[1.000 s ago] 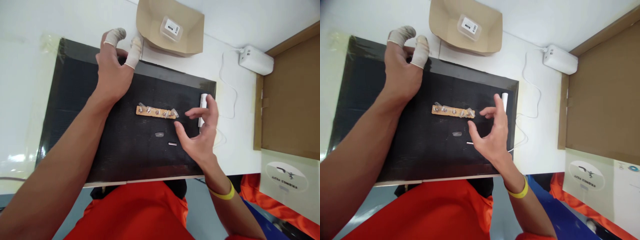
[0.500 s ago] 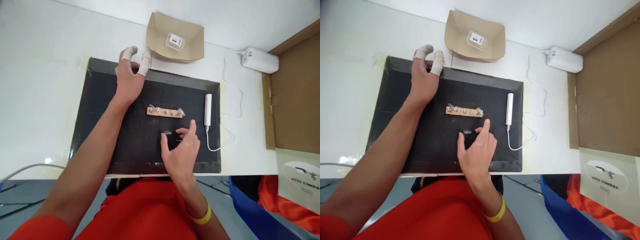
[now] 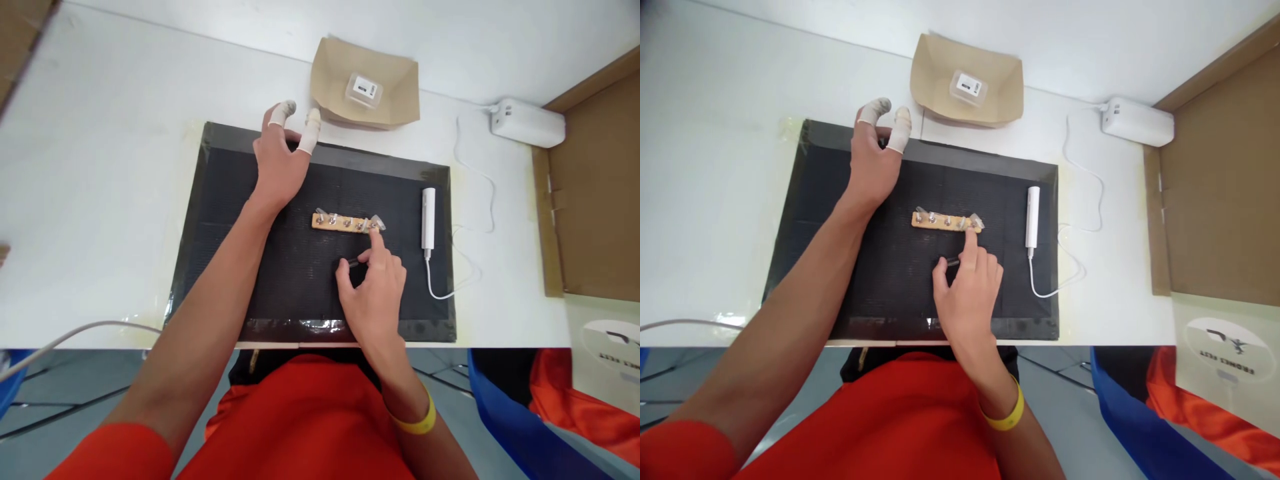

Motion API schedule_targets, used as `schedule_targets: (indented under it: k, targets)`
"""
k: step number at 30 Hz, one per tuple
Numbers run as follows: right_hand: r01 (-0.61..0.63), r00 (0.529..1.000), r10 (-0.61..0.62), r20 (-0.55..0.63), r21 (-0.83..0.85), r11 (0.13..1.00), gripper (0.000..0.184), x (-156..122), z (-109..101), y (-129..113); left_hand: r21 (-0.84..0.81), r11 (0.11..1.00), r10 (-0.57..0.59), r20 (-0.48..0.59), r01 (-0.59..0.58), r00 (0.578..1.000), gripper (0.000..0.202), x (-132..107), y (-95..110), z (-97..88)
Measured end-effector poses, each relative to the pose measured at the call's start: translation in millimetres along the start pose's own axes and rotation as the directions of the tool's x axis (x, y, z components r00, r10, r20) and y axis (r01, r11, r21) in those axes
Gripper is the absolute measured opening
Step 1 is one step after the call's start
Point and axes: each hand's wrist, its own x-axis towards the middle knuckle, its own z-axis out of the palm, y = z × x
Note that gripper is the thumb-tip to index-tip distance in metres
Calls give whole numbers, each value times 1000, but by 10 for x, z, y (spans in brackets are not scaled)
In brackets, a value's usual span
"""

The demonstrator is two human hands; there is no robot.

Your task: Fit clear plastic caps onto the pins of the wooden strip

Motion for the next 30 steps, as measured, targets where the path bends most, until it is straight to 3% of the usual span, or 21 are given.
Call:
schedule_targets:
  k: [4,7,14,20,30]
  targets:
    - [110,991,-115,-69,-75,991,26,-124,-13,107,-2,1000,-6,8,6,1000,25,-8,18,-11]
    - [169,977,-179,-117,-86,982,14,-216,-49,166,-7,1000,-24,21,24,999,26,-25,70,-29]
    - [201,972,-211,-107,-96,975,27,-309,-180,266,32,998,-51,36,50,998,26,-37,151,-54]
    - [268,953,-286,-102,-158,950,16,-306,-255,311,23,999,-40,34,39,999,27,-27,132,-59]
    - [349,918,-362,-162,-103,931,11,-365,-298,382,32,999,-17,58,15,998,33,-14,76,-62]
